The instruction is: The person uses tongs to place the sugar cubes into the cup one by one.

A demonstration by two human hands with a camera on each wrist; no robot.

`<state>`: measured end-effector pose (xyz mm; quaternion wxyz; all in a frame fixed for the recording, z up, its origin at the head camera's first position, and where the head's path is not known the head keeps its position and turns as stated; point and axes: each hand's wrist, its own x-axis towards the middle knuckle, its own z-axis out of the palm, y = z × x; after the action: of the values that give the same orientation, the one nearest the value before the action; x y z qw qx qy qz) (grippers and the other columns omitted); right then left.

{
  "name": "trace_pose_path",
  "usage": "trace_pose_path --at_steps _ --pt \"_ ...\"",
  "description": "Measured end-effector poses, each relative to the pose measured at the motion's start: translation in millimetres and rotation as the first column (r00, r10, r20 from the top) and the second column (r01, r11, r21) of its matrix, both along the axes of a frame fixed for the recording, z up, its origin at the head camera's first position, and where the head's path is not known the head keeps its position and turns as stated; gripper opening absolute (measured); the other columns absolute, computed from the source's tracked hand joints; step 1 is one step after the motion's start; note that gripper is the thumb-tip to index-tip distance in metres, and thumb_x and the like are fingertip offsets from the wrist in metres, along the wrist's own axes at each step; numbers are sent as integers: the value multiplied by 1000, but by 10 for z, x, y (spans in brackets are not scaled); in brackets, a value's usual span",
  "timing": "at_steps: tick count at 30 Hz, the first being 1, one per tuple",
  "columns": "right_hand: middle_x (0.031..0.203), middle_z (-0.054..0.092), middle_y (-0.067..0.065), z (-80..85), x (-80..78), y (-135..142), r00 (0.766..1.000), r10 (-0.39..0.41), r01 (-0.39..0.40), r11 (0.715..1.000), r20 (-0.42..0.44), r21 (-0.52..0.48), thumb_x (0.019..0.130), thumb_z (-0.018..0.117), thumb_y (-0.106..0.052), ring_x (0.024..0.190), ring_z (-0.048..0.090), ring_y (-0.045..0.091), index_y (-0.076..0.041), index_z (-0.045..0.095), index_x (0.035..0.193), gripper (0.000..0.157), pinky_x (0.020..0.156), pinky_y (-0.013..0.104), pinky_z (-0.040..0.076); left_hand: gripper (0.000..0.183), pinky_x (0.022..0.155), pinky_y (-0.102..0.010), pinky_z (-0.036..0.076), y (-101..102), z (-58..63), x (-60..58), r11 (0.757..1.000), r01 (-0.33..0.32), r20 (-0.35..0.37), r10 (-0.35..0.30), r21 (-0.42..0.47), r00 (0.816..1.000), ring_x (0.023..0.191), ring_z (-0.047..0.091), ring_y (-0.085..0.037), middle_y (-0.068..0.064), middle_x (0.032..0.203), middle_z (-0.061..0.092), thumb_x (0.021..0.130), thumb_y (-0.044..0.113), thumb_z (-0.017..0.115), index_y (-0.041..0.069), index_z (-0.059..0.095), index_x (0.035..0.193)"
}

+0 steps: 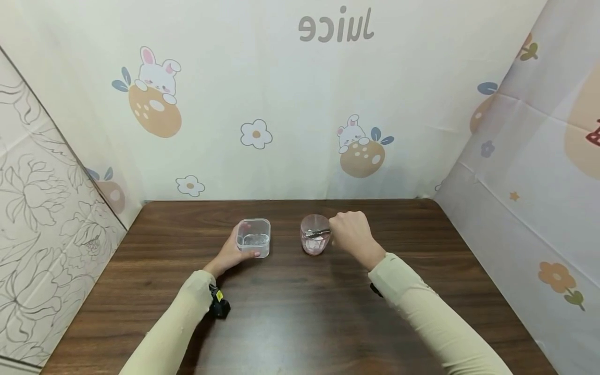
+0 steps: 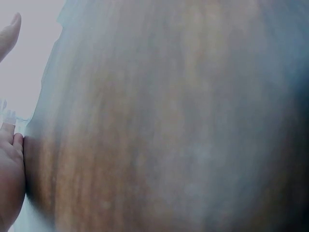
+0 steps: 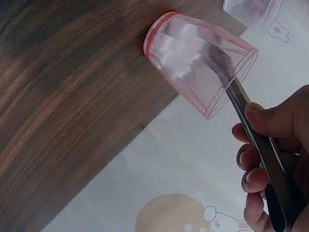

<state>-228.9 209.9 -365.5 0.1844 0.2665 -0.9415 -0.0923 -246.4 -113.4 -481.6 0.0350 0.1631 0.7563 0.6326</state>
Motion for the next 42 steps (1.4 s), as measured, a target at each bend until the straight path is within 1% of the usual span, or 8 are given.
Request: trace_pose_path --at_steps 10,15,19,25,28,32,38,42 --pt "45 41 -1 116 20 72 1000 -31 31 999 -5 -13 68 83 -18 37 38 15 -15 54 52 33 34 33 33 98 106 -56 27 1 -2 -2 1000 2 -10 -2 4 1000 124 38 -48 -33 139 36 67 -3 82 -7 22 144" --pt "43 38 -3 201 59 125 996 -71 73 997 47 -34 75 78 -17 38 36 14 -19 51 50 37 35 31 30 98 105 -56 27 -4 3 -2 1000 7 -12 -6 10 1000 124 37 -49 -34 139 36 67 -5 81 -9 21 144" --pt "46 42 -4 258 115 178 996 -77 80 994 44 -69 79 75 -16 40 34 14 -19 59 57 26 36 30 27 96 105 -58 27 -11 -1 -8 1000 16 -27 -15 15 1000 124 36 -51 -36 138 34 67 -7 80 -12 21 143" --pt "50 48 -3 292 253 221 1000 -19 19 987 1 -160 80 74 -17 40 35 12 -15 69 73 8 36 28 25 96 106 -57 26 -22 2 -18 1000 16 -24 -16 9 1000 125 35 -51 -36 139 34 68 -7 80 -10 21 144" --pt "57 57 -3 259 333 220 1000 11 -5 974 23 -225 80 73 -17 42 41 11 -14 73 82 4 36 27 27 96 106 -57 26 -23 -1 -26 1000 17 -16 -17 11 1000 125 35 -49 -34 139 34 68 -6 80 -9 21 144" --pt "67 65 -2 162 409 200 998 39 -20 957 59 -291 81 74 -18 47 46 8 -13 75 88 9 38 27 31 96 106 -56 27 -29 -14 -35 1000 15 -7 -15 10 1000 125 35 -49 -33 140 34 68 -6 80 -8 21 144" --pt "75 69 1 -25 496 176 994 58 -25 941 88 -338 80 75 -20 48 45 6 -12 76 93 16 39 26 33 97 106 -56 27 -29 -40 -40 1000 17 -9 -17 5 1000 126 36 -48 -32 141 34 68 -5 80 -8 21 145" --pt "75 69 0 -150 541 162 992 68 -29 936 102 -350 80 75 -21 48 44 4 -12 76 94 17 39 25 32 97 106 -56 27 -23 -28 -35 1000 19 -10 -19 0 1000 126 36 -47 -31 141 34 68 -3 81 -7 21 145"
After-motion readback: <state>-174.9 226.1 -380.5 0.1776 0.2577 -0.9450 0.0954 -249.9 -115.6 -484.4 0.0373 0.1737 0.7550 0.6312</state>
